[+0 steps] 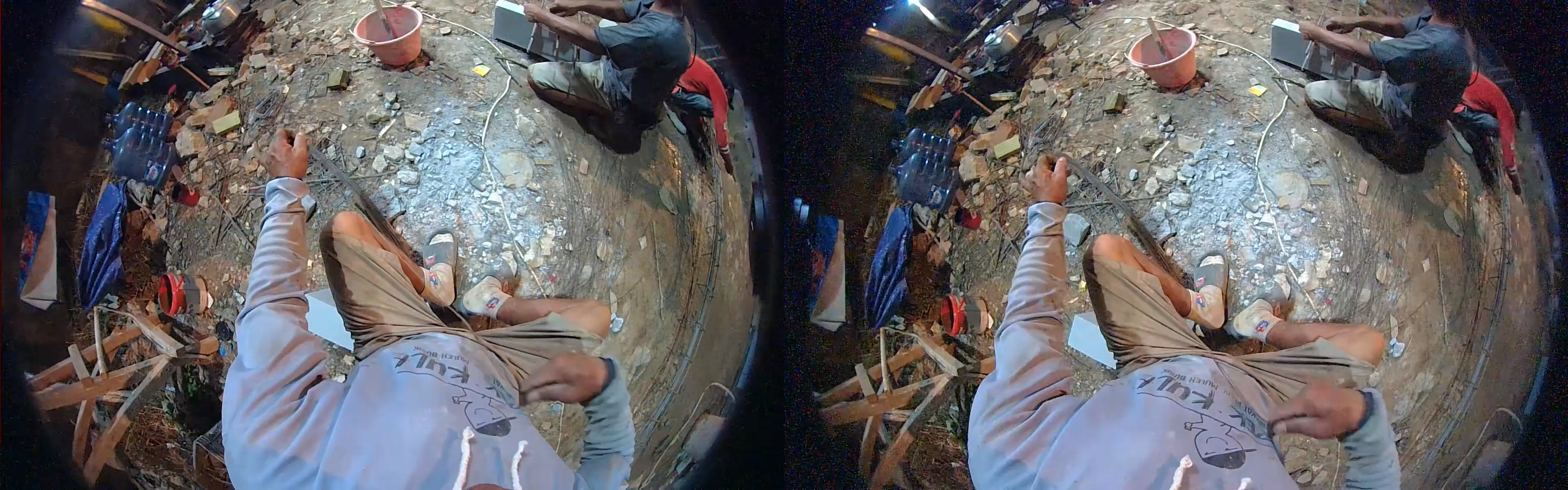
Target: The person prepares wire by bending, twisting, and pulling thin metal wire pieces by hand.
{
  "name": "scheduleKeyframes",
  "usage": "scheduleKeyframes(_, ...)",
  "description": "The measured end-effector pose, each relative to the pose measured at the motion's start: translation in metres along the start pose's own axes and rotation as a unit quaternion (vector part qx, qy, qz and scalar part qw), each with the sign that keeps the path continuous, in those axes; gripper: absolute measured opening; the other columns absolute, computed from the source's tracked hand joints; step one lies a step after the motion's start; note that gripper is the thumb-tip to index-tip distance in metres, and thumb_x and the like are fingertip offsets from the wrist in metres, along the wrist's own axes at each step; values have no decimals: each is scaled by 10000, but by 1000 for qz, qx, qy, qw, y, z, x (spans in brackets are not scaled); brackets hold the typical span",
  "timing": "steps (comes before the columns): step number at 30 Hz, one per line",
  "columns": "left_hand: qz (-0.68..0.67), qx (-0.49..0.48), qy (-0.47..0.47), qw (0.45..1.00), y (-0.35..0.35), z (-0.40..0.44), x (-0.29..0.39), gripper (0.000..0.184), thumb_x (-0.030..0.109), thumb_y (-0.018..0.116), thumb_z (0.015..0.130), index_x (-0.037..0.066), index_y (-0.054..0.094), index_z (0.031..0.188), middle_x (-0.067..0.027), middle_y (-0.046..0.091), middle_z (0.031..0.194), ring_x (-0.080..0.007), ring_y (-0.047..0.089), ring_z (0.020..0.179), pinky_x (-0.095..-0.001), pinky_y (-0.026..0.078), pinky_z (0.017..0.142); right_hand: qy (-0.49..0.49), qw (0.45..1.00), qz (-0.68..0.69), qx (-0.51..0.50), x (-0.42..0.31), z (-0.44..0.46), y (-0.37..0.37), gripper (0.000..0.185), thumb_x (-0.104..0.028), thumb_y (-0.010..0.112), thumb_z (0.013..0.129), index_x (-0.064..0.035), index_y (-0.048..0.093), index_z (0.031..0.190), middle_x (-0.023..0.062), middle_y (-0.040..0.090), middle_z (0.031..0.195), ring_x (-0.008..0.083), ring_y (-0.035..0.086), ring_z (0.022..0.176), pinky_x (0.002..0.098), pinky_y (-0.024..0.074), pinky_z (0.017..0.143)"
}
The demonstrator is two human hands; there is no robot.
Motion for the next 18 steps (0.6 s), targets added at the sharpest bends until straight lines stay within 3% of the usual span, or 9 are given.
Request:
scheduleKeyframes(2, -46, -27, -37, 998, 22, -1, -21, 335, 390, 540, 773, 63, 604, 809, -160, 628, 792, -335, 590, 786, -568, 144, 991, -75, 995, 54, 44, -26, -21, -16, 322, -284, 512, 887, 17, 600, 814, 148, 625, 716, 209, 612, 594, 322, 468, 541)
scheduleKeyframes(4, -87, -64, -82, 991, 22, -4, -12, 343, 389, 562, 754, 54, 600, 817, -161, 618, 813, -339, 575, 761, -564, 159, 985, -205, 903, -12, 378, 5, -48, -23, 342, -283, 494, 898, 41, 582, 828, 113, 621, 713, 178, 579, 520, 304, 441, 489)
scheduleKeyframes(6, -46, -37, -62, 996, 20, -8, -2, 326, 377, 570, 756, 59, 614, 812, -155, 627, 812, -334, 582, 769, -499, 295, 844, -22, 805, 146, 574, 4, -39, -41, 329, -287, 491, 892, 23, 581, 829, 71, 600, 662, 171, 536, 452, 311, 413, 450)
scheduleKeyframes(8, -19, -31, -66, 997, 12, -8, 5, 318, 371, 581, 756, 62, 629, 813, -145, 638, 804, -318, 596, 763, -427, 433, 704, 152, 757, -29, 634, 30, -17, -58, 232, -221, 507, 849, -2, 586, 838, 91, 576, 620, 228, 537, 478, 355, 420, 472)
scheduleKeyframes(10, -51, -40, -82, 995, 15, -3, 0, 323, 376, 585, 754, 63, 629, 820, -146, 638, 802, -324, 596, 765, -432, 415, 744, 98, 781, -266, 556, 122, -7, -48, 164, -132, 504, 789, -50, 603, 891, 134, 601, 683, 284, 571, 575, 380, 442, 530)
scheduleKeyframes(12, -76, -46, -105, 990, 12, 0, -7, 328, 382, 588, 751, 65, 629, 826, -147, 637, 799, -331, 596, 768, -437, 398, 784, 211, 853, -338, 337, 67, 12, -18, 219, -94, 506, 754, -90, 612, 945, 158, 614, 768, 317, 583, 664, 379, 462, 594)
scheduleKeyframes(15, -157, -33, -105, 981, -1, 3, -6, 299, 367, 559, 747, 76, 614, 793, -132, 646, 763, -317, 604, 743, -490, 296, 924, 46, 992, -101, 64, 74, 18, 14, 196, -144, 533, 797, -111, 622, 969, 132, 625, 747, 302, 603, 695, 362, 476, 628)
scheduleKeyframes(17, 62, 11, -30, 998, -12, -1, -2, 276, 336, 572, 743, 65, 615, 775, -142, 641, 739, -313, 602, 714, -438, 421, 771, 69, 997, -31, 9, 2, 0, 6, 189, -162, 541, 811, -96, 625, 967, 121, 626, 730, 298, 606, 693, 353, 479, 631)
scheduleKeyframes(18, -37, 8, -63, 997, -13, -4, -1, 292, 329, 580, 739, 41, 609, 767, -151, 635, 756, -325, 597, 730, -414, 451, 659, -15, 999, -37, 32, -18, -10, 2, 180, -176, 541, 824, -76, 626, 948, 112, 625, 713, 286, 610, 676, 346, 478, 615)
Point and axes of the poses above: each hand's wrist, its own z-axis towards the middle knuckle, its own y-axis out of the palm, x = y × z, the point moved 2 cm from there along z, towards the middle knuckle
